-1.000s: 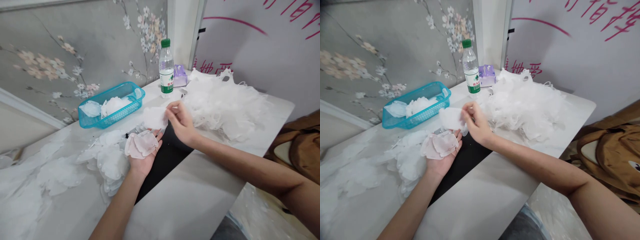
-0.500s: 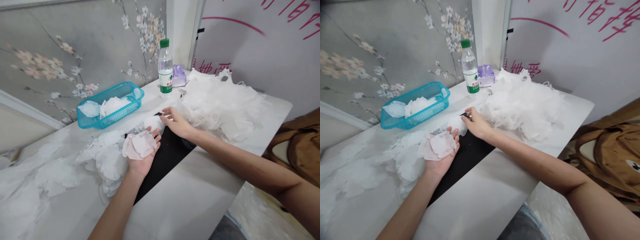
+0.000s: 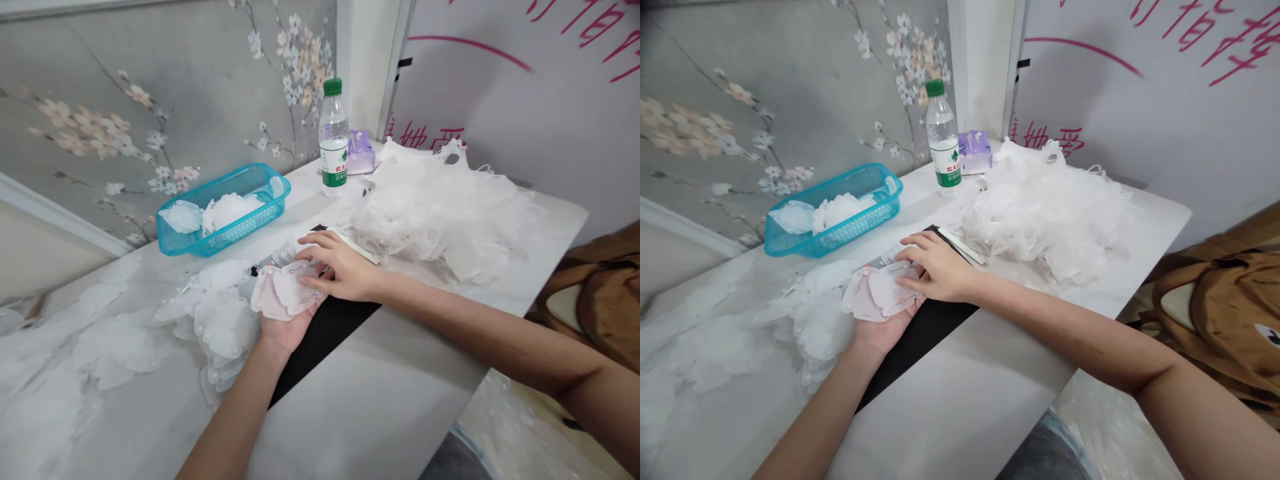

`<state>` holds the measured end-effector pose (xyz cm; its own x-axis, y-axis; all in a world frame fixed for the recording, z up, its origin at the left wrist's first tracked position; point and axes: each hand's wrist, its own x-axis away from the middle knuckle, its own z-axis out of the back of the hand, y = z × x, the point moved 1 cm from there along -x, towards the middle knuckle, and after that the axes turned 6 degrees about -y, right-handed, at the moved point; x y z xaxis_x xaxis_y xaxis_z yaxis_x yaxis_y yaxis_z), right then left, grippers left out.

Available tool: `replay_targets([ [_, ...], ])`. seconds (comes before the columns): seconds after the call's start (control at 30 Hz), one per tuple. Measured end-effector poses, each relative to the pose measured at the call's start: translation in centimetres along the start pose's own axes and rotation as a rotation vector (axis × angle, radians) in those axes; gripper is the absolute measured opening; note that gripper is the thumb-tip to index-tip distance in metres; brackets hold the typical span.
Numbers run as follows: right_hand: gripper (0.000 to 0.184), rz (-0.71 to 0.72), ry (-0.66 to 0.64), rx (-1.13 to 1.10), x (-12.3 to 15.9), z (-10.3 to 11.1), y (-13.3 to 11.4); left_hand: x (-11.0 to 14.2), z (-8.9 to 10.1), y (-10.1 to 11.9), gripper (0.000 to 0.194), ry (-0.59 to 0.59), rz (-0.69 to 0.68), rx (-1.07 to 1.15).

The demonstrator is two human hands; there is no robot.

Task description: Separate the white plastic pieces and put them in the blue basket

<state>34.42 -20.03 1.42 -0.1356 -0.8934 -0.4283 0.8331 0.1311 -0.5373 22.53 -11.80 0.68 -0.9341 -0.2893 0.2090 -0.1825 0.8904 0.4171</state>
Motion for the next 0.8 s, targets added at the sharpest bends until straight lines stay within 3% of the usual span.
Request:
replay_targets([
  [0.2,0.003,-0.082,0.028,-0.223,0.0,0.5,-0.5,0.0,0.1,-0.1,0.052,-0.072,0.017,-0.008],
  [0.4,0.012,-0.326,0.526,-0.569,-0.1,1.4,0.2,-0.4,0.7,0.0,0.064,-0.053,0.090,-0.069],
  [0.53,0.017,-0.447,0.687,-0.718,-0.3,1.5,1.6,-0.4,0.6,0.2,0.067,-0.049,0.100,-0.095],
  [0.63,0.015,-0.556,0.621,-0.774,-0.3,1.4,2.2,-0.4,0.6,0.3,0.067,-0.045,0.100,-0.100],
  [0.7,0.009,-0.637,0.471,-0.773,-0.4,1.1,2.3,-0.4,0.6,0.3,0.068,-0.053,0.104,-0.102],
  [0.8,0.008,-0.710,0.268,-0.586,-0.4,0.7,2.3,-0.4,0.7,0.3,0.068,-0.061,0.104,-0.107],
])
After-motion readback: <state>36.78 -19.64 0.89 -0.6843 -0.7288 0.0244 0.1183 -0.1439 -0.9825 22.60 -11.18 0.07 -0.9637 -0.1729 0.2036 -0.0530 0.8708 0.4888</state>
